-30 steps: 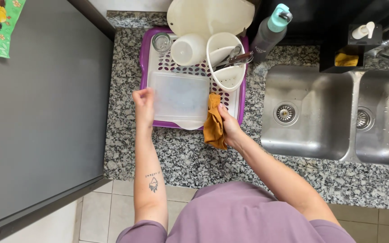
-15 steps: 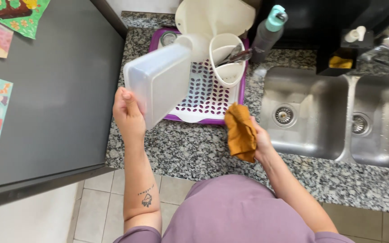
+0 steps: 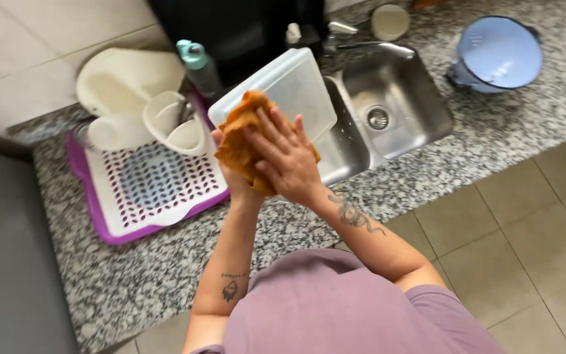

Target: Cleaning and drying various kitchen items and wiping the sink area with a cloth

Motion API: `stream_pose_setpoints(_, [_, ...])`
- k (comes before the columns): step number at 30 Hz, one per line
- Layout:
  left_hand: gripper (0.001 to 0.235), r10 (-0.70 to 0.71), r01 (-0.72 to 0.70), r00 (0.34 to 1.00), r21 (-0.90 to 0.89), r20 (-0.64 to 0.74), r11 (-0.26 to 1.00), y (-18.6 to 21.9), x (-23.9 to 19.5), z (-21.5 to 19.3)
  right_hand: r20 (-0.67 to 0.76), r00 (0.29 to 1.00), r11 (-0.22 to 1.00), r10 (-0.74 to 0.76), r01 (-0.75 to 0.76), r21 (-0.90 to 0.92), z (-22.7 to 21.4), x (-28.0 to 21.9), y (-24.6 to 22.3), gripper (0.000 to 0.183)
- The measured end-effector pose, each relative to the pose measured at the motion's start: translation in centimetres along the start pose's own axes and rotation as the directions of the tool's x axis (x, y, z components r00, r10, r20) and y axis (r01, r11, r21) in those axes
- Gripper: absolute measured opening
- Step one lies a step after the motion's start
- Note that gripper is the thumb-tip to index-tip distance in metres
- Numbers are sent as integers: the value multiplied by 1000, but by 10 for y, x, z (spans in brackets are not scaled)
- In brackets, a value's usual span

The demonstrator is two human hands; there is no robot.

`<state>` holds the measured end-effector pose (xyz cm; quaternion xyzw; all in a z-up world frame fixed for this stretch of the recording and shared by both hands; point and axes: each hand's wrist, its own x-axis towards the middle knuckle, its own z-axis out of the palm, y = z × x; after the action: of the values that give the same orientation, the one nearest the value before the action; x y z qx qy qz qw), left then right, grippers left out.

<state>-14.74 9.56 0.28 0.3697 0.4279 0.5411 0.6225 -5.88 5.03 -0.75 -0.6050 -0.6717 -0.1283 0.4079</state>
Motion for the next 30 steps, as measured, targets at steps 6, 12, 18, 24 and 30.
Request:
stream_pose_setpoints(6, [74, -307, 310, 944, -12, 122, 951, 26, -30, 19, 1, 908, 891, 418, -410, 193, -53, 5, 59, 44])
stream_pose_setpoints(12, [66, -303, 326, 945, -349, 121, 879, 6, -27, 39, 179, 964, 977, 197, -177, -119, -48, -6, 7, 53])
stream_pose_setpoints(18, [74, -210, 202, 944, 57, 255, 978, 5, -40, 31, 44, 917, 909, 396, -398, 119, -58, -3, 78, 49])
stream_pose_setpoints(24, [53, -123, 81, 947, 149, 297, 986, -34, -31, 30, -221, 970, 973, 100, -49, 225, -75, 19, 29, 26])
stream_pose_setpoints(30, [76, -119, 76, 933, 137, 338, 988, -8, -44, 38, -124, 987, 995, 101, -102, 3, -94, 11, 69, 30])
